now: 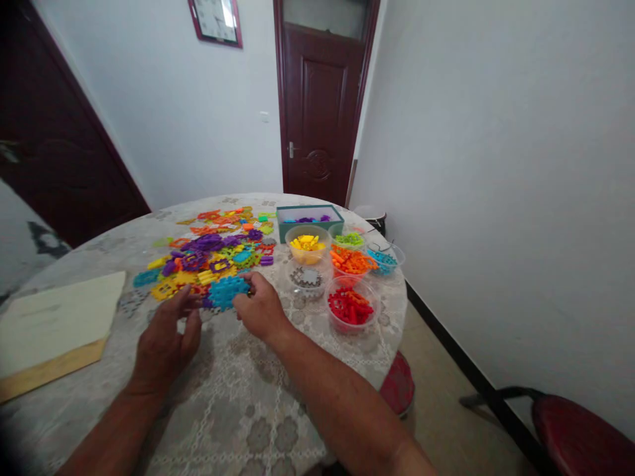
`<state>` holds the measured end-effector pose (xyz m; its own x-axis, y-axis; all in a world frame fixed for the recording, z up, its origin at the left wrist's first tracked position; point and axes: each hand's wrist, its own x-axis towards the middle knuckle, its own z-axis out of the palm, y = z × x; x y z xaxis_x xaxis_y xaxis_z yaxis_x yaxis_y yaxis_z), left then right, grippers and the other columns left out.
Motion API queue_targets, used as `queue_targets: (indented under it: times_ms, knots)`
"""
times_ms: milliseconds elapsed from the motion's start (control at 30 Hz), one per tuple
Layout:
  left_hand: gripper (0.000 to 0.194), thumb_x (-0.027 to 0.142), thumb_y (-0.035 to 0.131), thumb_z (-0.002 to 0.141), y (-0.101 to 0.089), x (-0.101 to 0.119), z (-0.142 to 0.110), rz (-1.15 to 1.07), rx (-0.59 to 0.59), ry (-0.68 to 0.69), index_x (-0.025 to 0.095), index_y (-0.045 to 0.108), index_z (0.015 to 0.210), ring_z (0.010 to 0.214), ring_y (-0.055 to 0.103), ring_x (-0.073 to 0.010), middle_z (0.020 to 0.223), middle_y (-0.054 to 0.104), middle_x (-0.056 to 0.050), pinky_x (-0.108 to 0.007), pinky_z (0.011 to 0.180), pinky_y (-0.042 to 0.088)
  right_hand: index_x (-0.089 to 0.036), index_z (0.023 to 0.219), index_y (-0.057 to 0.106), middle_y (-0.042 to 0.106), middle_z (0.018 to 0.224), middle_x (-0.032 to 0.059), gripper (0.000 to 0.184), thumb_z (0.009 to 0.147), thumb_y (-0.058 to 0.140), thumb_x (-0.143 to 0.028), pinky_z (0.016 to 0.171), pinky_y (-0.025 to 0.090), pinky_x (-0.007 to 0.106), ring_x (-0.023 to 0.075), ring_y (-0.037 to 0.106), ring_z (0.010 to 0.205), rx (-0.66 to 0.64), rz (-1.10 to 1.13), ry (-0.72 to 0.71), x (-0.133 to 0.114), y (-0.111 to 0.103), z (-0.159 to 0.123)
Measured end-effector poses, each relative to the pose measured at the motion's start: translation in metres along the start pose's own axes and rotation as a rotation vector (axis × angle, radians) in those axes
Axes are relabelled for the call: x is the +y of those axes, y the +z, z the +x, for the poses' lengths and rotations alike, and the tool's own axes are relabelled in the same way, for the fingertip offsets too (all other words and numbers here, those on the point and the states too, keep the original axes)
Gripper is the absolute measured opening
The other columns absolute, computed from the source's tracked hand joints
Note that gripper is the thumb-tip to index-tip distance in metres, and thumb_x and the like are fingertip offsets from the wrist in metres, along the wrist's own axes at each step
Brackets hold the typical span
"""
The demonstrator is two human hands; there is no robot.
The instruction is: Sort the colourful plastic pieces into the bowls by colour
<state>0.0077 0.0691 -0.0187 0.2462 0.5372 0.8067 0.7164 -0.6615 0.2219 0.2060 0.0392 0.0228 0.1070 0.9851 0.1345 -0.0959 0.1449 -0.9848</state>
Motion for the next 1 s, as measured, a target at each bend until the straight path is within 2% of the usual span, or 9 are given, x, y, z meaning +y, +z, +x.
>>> queue_targets:
  times_ms: [100,167,233,333,467,567,633,767,1000]
  knots:
    - [0.046,0.018,0.053,0.094,0.002,-0.002,0.001,0.066,-0.025,0.026,0.018,0.055,0.140,0.097,0.074,-0.0263,0.118,0.073,-0.013,-0.044,0.092,0.060,-0.026,0.116,0.063,0.060,0.070,-0.0076,0.038,0.079,0.057,-0.021,0.049,0.041,0.021,0.0105,0.050,0.051,-0.019,-0.040,-0.112,-0.037,-0.020,-0.015]
    - [0.044,0.017,0.054,0.093,0.006,-0.003,0.000,0.076,-0.047,0.058,0.019,0.057,0.138,0.104,0.073,-0.0274,0.119,0.073,-0.013,-0.044,0.097,0.059,-0.027,0.117,0.066,0.065,0.081,-0.0046,0.037,0.081,0.060,-0.021,0.053,0.043,0.022,0.0114,0.053,0.058,0.046,-0.118,-0.204,-0.059,-0.047,-0.024]
    - [0.042,0.017,0.053,0.093,0.009,-0.006,0.000,0.071,-0.067,0.074,0.018,0.058,0.135,0.107,0.072,-0.0281,0.118,0.073,-0.013,-0.045,0.099,0.058,-0.028,0.117,0.068,0.068,0.088,-0.0020,0.037,0.081,0.064,-0.021,0.058,0.045,0.023,0.0132,0.055,0.065,0.189,-0.226,-0.292,-0.077,-0.087,-0.027]
    - [0.036,0.017,0.052,0.094,0.013,-0.009,-0.001,0.062,-0.068,0.084,0.017,0.061,0.128,0.106,0.072,-0.0291,0.116,0.074,-0.013,-0.046,0.099,0.057,-0.027,0.118,0.070,0.070,0.092,0.0003,0.040,0.079,0.066,-0.020,0.068,0.048,0.027,0.0167,0.058,0.071,0.454,-0.519,-0.349,-0.097,-0.166,-0.020]
    - [0.030,0.018,0.051,0.095,0.014,-0.010,-0.001,0.051,-0.044,0.096,0.018,0.063,0.122,0.102,0.072,-0.0279,0.111,0.075,-0.012,-0.044,0.097,0.057,-0.020,0.123,0.070,0.075,0.104,0.0090,0.044,0.079,0.064,-0.023,0.083,0.050,0.031,0.0238,0.065,0.091,0.723,-1.063,-0.174,-0.107,-0.275,0.008]
    - [0.027,0.018,0.051,0.096,0.015,-0.011,-0.001,0.069,-0.053,0.112,0.018,0.062,0.120,0.101,0.072,-0.0269,0.109,0.074,-0.011,-0.042,0.095,0.058,-0.013,0.128,0.068,0.076,0.101,0.0133,0.052,0.078,0.064,-0.023,0.080,0.052,0.030,0.0238,0.069,0.088,0.762,-1.111,0.120,-0.101,-0.328,0.031]
    - [0.026,0.017,0.051,0.096,0.016,-0.011,-0.002,0.072,-0.056,0.126,0.018,0.062,0.120,0.101,0.073,-0.0268,0.109,0.075,-0.011,-0.042,0.096,0.058,-0.009,0.122,0.071,0.076,0.086,0.0128,0.048,0.077,0.064,-0.022,0.070,0.053,0.029,0.0226,0.070,0.075,0.748,-1.064,0.248,-0.092,-0.347,0.043]
    - [0.026,0.017,0.051,0.096,0.016,-0.014,-0.004,0.070,-0.059,0.121,0.019,0.062,0.120,0.103,0.073,-0.0273,0.113,0.075,-0.012,-0.043,0.098,0.057,-0.009,0.096,0.076,0.071,0.065,0.0113,0.026,0.077,0.064,-0.023,0.058,0.052,0.028,0.0214,0.068,0.058,0.710,-0.997,0.345,-0.074,-0.360,0.058]
    - [0.027,0.019,0.051,0.097,0.015,-0.015,-0.002,0.057,-0.079,0.100,0.019,0.063,0.120,0.100,0.073,-0.0267,0.110,0.075,-0.011,-0.041,0.096,0.057,-0.011,0.101,0.078,0.076,0.076,0.0160,0.029,0.076,0.065,-0.020,0.064,0.053,0.029,0.0232,0.073,0.067,0.684,-1.076,0.349,-0.067,-0.382,0.062]
